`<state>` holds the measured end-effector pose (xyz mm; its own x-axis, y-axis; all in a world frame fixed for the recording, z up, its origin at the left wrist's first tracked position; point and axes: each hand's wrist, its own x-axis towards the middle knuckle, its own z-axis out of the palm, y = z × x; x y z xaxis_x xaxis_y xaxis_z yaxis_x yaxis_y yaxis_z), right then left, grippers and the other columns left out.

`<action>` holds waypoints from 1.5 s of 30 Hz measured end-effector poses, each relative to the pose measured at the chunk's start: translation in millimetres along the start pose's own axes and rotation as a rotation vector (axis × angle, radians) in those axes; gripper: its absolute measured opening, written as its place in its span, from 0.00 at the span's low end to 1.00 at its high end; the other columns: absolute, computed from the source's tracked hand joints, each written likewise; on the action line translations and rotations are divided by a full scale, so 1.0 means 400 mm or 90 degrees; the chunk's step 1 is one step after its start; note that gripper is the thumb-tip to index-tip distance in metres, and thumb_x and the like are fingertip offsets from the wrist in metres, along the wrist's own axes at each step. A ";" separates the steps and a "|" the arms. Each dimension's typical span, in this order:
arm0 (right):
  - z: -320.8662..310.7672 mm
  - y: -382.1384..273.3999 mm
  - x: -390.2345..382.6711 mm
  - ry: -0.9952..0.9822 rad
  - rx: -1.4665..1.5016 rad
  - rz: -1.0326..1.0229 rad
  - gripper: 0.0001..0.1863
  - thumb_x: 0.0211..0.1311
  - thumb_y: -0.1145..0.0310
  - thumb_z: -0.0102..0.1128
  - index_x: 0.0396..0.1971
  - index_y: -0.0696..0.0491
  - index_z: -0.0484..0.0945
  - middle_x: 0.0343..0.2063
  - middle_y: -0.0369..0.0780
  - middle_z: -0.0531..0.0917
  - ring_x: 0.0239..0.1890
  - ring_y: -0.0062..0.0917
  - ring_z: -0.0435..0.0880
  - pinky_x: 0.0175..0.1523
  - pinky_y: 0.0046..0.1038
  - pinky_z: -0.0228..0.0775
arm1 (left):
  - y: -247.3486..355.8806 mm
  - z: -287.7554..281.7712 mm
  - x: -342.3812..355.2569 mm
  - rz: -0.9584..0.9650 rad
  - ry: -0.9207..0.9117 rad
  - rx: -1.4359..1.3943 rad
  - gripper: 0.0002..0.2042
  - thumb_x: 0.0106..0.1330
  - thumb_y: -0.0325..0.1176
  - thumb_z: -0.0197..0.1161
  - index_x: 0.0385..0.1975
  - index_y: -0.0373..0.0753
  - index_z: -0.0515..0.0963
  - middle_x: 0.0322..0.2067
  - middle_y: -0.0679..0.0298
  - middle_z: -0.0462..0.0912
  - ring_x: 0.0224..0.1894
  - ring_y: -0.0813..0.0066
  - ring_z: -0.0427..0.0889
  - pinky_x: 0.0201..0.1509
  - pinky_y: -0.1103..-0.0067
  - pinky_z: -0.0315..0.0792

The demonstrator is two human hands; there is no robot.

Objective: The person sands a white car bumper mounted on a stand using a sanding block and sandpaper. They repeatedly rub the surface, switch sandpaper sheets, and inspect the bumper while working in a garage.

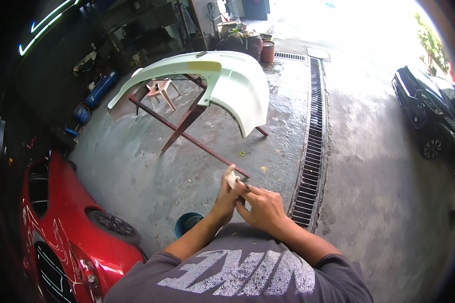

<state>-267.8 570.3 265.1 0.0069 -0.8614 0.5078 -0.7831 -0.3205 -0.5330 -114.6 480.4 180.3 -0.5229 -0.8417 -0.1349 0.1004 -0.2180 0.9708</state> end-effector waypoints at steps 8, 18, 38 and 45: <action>0.105 -0.052 0.016 0.046 0.328 0.187 0.28 0.63 0.83 0.73 0.63 0.55 0.77 0.38 0.42 0.91 0.40 0.28 0.92 0.48 0.29 0.84 | 0.136 -0.355 -0.161 0.025 -0.124 -0.614 0.53 0.64 0.90 0.39 0.81 0.58 0.64 0.71 0.45 0.75 0.73 0.36 0.74 0.72 0.31 0.66; 0.185 -0.047 0.072 0.124 0.941 0.503 0.06 0.83 0.69 0.60 0.51 0.53 0.77 0.44 0.44 0.90 0.40 0.29 0.93 0.45 0.35 0.92 | 0.167 -0.422 -0.207 0.032 -0.176 -0.695 0.55 0.64 0.90 0.41 0.81 0.51 0.64 0.72 0.40 0.71 0.75 0.33 0.71 0.73 0.37 0.70; 0.277 -0.243 0.137 -0.063 0.523 0.298 0.21 0.64 0.77 0.75 0.49 0.55 0.71 0.38 0.38 0.83 0.35 0.22 0.88 0.36 0.27 0.87 | 0.118 -0.397 -0.306 0.012 -0.276 -0.520 0.57 0.72 0.76 0.57 0.85 0.34 0.51 0.80 0.51 0.65 0.80 0.57 0.68 0.85 0.59 0.60; 0.228 -0.228 0.161 0.041 0.533 0.326 0.18 0.61 0.72 0.76 0.43 0.53 0.72 0.34 0.35 0.79 0.36 0.19 0.82 0.40 0.24 0.77 | 0.127 -0.314 -0.308 0.164 -0.300 -0.484 0.55 0.73 0.71 0.61 0.84 0.33 0.49 0.77 0.53 0.66 0.78 0.64 0.69 0.83 0.65 0.64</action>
<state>-139.3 508.1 284.8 -0.2637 -0.9590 0.1035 0.0125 -0.1107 -0.9938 61.3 510.7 221.5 -0.6811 -0.6573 0.3226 0.7009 -0.4579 0.5469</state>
